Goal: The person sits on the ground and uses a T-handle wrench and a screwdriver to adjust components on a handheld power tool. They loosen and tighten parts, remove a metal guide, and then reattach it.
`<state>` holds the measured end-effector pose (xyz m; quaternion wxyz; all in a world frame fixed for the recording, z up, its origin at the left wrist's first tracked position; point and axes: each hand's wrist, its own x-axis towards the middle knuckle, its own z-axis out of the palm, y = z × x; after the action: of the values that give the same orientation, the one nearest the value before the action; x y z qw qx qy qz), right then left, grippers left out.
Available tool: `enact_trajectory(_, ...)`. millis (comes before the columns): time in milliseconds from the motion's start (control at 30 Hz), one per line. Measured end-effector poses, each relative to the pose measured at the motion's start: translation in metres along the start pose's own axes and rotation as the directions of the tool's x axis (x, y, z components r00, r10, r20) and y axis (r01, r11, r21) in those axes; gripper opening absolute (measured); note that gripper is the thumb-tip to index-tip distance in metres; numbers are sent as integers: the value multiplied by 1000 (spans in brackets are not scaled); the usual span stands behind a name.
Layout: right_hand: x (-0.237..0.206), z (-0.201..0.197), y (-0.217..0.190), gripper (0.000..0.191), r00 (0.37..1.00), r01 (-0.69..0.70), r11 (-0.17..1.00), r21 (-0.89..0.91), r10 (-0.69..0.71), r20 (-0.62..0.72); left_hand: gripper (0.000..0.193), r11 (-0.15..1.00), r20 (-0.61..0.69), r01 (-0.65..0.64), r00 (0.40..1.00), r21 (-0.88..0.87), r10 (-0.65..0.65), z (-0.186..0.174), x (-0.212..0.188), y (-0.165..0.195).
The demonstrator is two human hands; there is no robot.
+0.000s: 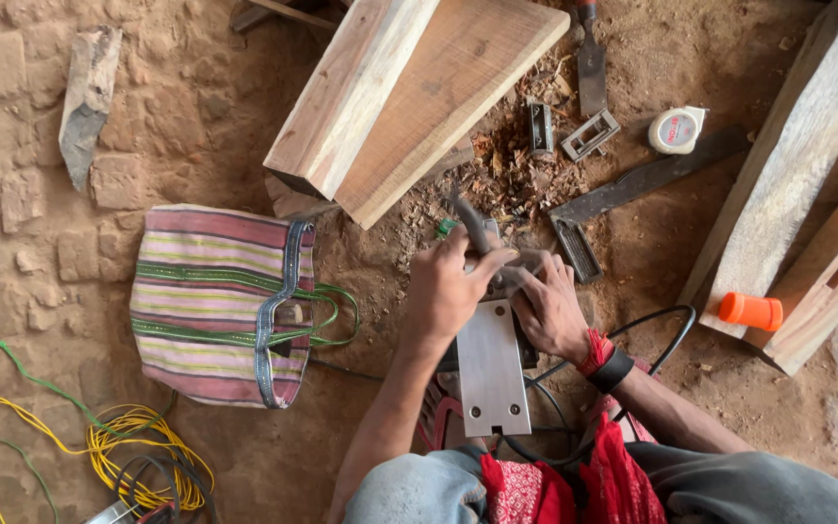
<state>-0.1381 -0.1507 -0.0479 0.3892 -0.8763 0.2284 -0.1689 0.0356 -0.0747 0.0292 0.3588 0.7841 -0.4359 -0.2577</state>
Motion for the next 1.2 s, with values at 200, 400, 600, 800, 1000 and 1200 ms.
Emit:
enact_trajectory(200, 1, 1, 0, 37, 1000, 5, 1000, 3, -4, -31, 39, 904, -114, -358, 933, -235, 340, -14, 5, 20)
enact_trajectory(400, -4, -3, 5, 31, 998, 25, 1000, 13, -25, -51, 26, 888, -35, -261, 963, -378, 268, -15, -4, -5)
enact_trajectory(600, 0, 0, 6, 30, 1000, -9, 1000, -19, 8, -10, 22, 939, -257, -297, 934, -170, 249, 9, -6, -24)
enact_trajectory(800, -2, -4, 4, 16, 1000, -5, 1000, 17, 6, -23, 18, 948, -378, -239, 914, -210, 147, 0, -11, -20)
enact_trajectory(1000, 1, -6, 0, 22, 999, 9, 1000, 13, -9, -36, 9, 842, -484, -313, 872, -439, 72, -11, -11, -24)
enact_trajectory(1200, 15, -21, -14, 45, 994, 49, 977, -206, -28, 105, 16, 849, -497, -231, 867, -475, -42, -31, -26, -33)
